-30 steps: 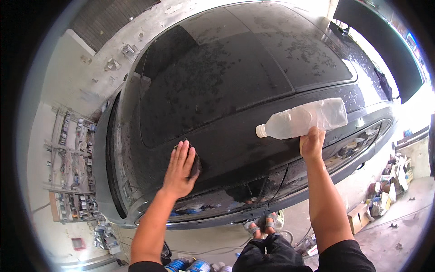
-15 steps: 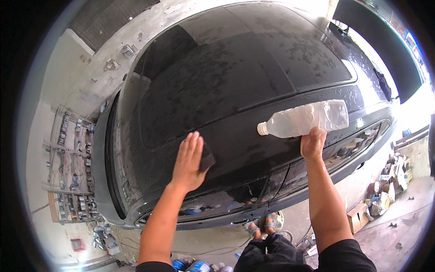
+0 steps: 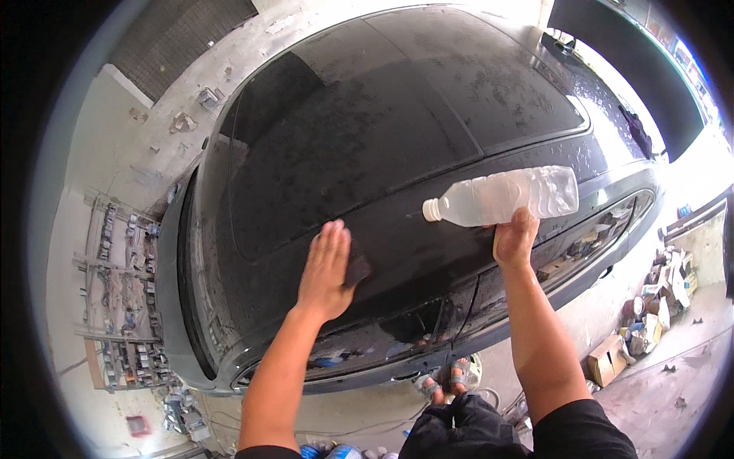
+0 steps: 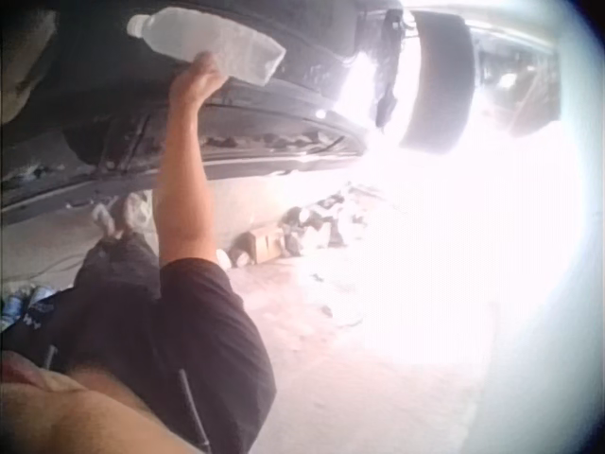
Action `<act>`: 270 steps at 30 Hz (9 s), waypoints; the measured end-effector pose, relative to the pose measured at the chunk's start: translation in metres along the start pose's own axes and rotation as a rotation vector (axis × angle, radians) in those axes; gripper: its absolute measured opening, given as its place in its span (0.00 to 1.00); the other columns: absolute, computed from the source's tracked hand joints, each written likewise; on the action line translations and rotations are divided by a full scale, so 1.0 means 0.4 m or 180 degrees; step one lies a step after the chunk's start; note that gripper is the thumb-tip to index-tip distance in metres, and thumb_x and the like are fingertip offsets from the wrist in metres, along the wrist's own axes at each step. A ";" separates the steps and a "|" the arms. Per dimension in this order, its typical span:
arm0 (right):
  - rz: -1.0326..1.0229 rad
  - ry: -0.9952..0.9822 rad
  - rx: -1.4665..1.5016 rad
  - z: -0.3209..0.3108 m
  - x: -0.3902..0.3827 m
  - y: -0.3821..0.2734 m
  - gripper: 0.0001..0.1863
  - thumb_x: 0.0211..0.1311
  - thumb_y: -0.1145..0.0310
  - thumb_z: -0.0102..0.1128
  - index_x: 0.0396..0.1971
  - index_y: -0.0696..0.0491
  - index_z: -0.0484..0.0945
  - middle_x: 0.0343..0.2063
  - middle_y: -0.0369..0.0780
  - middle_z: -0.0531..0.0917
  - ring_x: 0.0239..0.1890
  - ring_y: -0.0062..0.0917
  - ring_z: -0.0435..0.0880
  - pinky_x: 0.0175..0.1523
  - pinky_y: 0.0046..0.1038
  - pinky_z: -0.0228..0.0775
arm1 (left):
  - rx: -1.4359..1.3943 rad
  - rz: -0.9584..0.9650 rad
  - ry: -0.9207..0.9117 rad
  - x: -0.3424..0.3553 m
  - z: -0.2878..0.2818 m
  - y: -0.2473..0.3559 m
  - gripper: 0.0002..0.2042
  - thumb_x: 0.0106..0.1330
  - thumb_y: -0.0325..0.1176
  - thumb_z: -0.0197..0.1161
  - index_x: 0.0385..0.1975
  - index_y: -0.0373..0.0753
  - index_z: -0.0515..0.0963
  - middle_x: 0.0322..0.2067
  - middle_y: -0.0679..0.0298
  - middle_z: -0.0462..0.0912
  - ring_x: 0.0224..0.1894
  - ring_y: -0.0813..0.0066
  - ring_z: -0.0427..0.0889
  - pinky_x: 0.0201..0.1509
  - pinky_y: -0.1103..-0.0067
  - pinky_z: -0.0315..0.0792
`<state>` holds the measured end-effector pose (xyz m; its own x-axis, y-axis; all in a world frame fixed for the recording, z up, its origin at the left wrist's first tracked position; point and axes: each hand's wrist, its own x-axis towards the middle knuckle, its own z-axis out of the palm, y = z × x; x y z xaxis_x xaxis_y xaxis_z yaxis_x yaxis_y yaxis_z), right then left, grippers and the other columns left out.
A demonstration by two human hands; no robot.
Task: The person wet-sands the roof and window trim of a black car using a small block and water from a bottle.
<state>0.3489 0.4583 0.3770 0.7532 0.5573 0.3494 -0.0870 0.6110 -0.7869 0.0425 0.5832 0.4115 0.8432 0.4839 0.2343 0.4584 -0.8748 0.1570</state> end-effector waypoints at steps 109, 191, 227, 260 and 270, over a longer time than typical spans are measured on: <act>0.0463 -0.0627 -0.0384 -0.055 -0.114 -0.090 0.36 0.58 0.46 0.57 0.54 0.64 0.70 0.52 0.45 0.75 0.56 0.35 0.74 0.63 0.40 0.64 | 0.0373 -0.2875 0.0183 -0.244 0.029 0.161 0.26 0.67 0.35 0.51 0.65 0.33 0.60 0.68 0.50 0.56 0.73 0.58 0.49 0.75 0.65 0.40; 0.1043 -0.2560 0.0357 0.450 0.122 0.326 0.41 0.55 0.42 0.64 0.60 0.55 0.62 0.52 0.40 0.73 0.56 0.31 0.73 0.60 0.37 0.66 | 0.0847 -0.5471 0.0640 -0.519 0.011 -0.395 0.33 0.72 0.52 0.38 0.55 0.20 0.64 0.59 0.30 0.61 0.64 0.34 0.58 0.67 0.55 0.54; 0.1053 -0.2504 0.0370 0.427 0.127 0.339 0.41 0.55 0.46 0.65 0.60 0.57 0.60 0.52 0.41 0.72 0.57 0.30 0.71 0.62 0.35 0.62 | 0.0569 -0.5063 -0.0623 -0.607 -0.076 -0.302 0.24 0.67 0.46 0.43 0.51 0.30 0.73 0.54 0.51 0.75 0.61 0.57 0.69 0.67 0.55 0.56; 0.1090 -0.2454 0.0415 0.444 0.118 0.331 0.44 0.53 0.45 0.67 0.60 0.59 0.60 0.53 0.42 0.72 0.57 0.29 0.69 0.63 0.33 0.57 | 0.1126 -0.3030 -0.0086 -0.478 -0.105 -0.121 0.13 0.52 0.38 0.63 0.29 0.34 0.79 0.35 0.53 0.76 0.41 0.53 0.75 0.54 0.58 0.66; 0.1118 -0.2629 0.0402 0.440 0.127 0.309 0.42 0.55 0.46 0.64 0.60 0.58 0.60 0.53 0.41 0.72 0.57 0.28 0.69 0.62 0.33 0.58 | 0.1498 -0.2900 -0.0456 -0.542 -0.111 -0.193 0.12 0.49 0.37 0.66 0.30 0.37 0.75 0.32 0.57 0.78 0.40 0.57 0.77 0.49 0.65 0.70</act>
<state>0.2618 0.6611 0.3870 -0.0334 0.9195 0.3918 -0.3310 0.3597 -0.8724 -0.1881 0.5470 0.3912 0.1329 0.9867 0.0936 0.9769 -0.1145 -0.1807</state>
